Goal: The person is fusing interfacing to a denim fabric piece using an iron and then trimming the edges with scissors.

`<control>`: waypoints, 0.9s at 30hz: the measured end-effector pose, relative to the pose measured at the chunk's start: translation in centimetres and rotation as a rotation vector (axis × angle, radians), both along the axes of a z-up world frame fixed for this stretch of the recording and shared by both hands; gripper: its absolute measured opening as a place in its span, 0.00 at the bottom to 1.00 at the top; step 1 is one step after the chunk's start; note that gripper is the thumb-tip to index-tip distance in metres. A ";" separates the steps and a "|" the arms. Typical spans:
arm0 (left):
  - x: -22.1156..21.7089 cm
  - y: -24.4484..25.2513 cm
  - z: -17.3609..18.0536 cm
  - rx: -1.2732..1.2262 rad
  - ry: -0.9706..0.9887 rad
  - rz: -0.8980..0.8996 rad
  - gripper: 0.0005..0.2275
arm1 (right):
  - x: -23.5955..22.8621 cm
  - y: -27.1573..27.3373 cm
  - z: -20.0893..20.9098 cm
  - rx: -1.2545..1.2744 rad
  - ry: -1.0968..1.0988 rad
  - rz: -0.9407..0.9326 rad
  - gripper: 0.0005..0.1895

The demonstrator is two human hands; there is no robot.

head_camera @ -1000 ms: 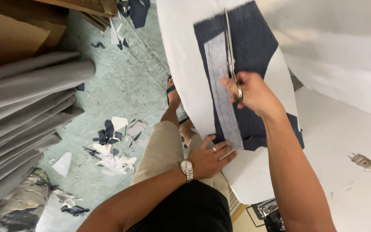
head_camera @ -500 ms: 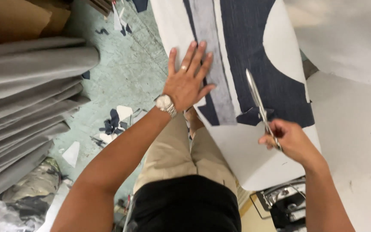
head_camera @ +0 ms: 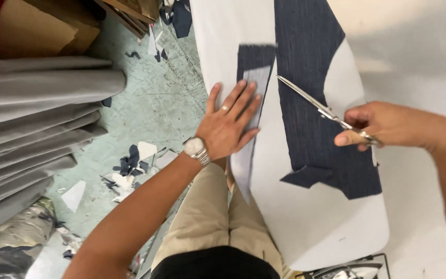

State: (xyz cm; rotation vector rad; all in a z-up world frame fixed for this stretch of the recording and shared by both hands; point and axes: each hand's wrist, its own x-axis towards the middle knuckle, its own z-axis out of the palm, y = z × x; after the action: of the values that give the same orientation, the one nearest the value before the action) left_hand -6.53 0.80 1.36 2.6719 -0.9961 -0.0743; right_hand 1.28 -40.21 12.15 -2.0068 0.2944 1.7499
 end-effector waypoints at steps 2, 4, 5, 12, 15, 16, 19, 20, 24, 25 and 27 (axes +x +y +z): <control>0.6 2.2 -0.2 -0.049 0.041 -0.064 0.34 | 3.3 -2.2 -2.6 0.008 -0.043 0.161 0.34; 1.0 3.5 -0.8 -0.102 0.090 -0.124 0.33 | 6.1 -2.9 -4.1 0.019 -0.073 0.328 0.41; 1.1 3.8 -1.3 -0.111 0.062 -0.163 0.33 | 7.1 -2.4 -4.6 -0.059 -0.064 0.417 0.37; 1.5 4.2 -2.0 -0.108 0.034 -0.218 0.35 | 10.1 1.4 -5.4 -0.185 -0.027 0.581 0.36; 1.4 4.3 -2.2 -0.131 0.030 -0.213 0.33 | 10.0 2.5 -5.0 -0.195 -0.004 0.528 0.33; 1.5 4.4 -2.3 -0.131 0.036 -0.210 0.33 | 9.8 2.4 -5.2 -0.193 0.001 0.531 0.33; 1.6 4.3 -2.4 -0.121 0.038 -0.221 0.34 | 8.9 1.3 -5.9 -0.195 0.002 0.497 0.34; 1.7 4.3 -2.4 -0.125 0.035 -0.221 0.34 | 8.6 0.6 -6.3 -0.171 -0.052 0.559 0.40; 1.6 4.2 -2.1 -0.140 0.007 -0.204 0.32 | 8.8 2.5 -4.8 -0.245 -0.042 0.712 0.43; 1.6 4.3 -2.2 -0.145 0.006 -0.205 0.32 | 9.2 3.6 -4.3 -0.250 -0.041 0.710 0.43; 1.5 4.4 -2.4 -0.149 0.022 -0.211 0.33 | 9.8 5.9 -3.7 -0.274 0.016 0.714 0.41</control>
State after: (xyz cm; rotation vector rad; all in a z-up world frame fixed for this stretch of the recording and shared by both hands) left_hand -4.99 5.16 -1.00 2.4200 -1.2232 -0.0704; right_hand 11.04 -34.35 8.48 -2.4956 -0.2296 2.2325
